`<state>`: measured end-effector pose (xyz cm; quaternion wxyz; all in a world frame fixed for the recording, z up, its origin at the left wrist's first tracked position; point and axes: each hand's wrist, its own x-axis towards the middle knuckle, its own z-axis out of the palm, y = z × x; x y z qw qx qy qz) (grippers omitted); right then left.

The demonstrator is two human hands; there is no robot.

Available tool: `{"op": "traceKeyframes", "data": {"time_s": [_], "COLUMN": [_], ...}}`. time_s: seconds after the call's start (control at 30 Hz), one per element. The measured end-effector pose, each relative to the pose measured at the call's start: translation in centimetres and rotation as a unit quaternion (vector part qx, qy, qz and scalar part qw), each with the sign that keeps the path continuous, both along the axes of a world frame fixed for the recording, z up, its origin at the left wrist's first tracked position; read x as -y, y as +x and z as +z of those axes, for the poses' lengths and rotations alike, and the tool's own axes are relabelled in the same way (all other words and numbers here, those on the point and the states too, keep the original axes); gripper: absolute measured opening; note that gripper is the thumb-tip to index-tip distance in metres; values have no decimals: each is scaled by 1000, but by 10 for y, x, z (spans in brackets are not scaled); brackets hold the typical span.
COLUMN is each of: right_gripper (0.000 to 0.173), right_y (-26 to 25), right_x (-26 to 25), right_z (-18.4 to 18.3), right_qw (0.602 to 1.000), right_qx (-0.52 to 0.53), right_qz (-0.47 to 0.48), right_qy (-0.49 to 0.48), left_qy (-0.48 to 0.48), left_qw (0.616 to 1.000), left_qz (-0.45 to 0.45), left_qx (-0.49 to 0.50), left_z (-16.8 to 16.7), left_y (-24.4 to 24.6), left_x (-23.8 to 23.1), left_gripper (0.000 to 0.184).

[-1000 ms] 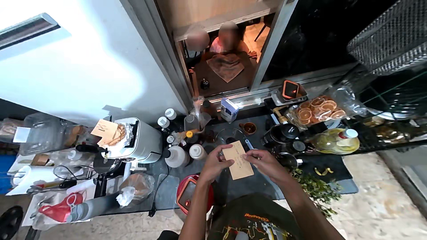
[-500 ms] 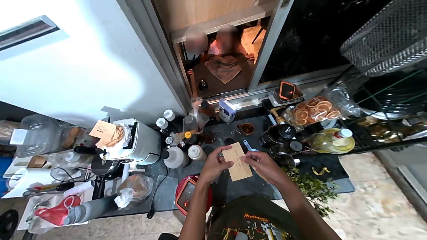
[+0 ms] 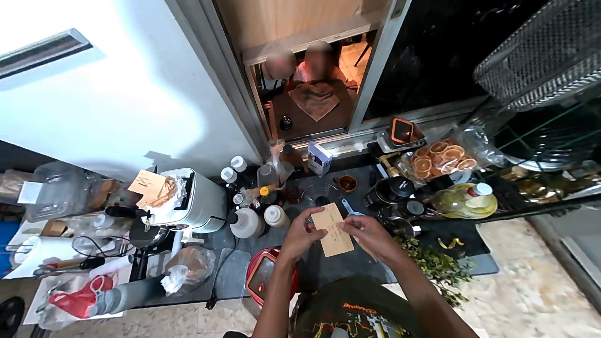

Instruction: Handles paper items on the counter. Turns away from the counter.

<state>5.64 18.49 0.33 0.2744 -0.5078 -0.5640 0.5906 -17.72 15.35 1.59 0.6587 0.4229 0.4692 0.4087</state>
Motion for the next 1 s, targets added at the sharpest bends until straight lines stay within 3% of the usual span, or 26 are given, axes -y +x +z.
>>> {"op": "traceKeyframes", "data": {"time_s": [0.47,1.0], "right_gripper": [24,25], "right_y": [5,6], "right_x": [1,1], "right_z": [3,-1], "right_qw": [1000,999], "right_qx": [6,28], "right_qz": [-9,-13], "right_qy": [-7,-11], "left_qy": [22,41], "left_qw": [997,993], "left_qz": [26,48], "left_qx": [-65,-104], "left_z": [-7,-11], "left_y": [11,14], "left_x": [3,6], "left_gripper": [42,39]}}
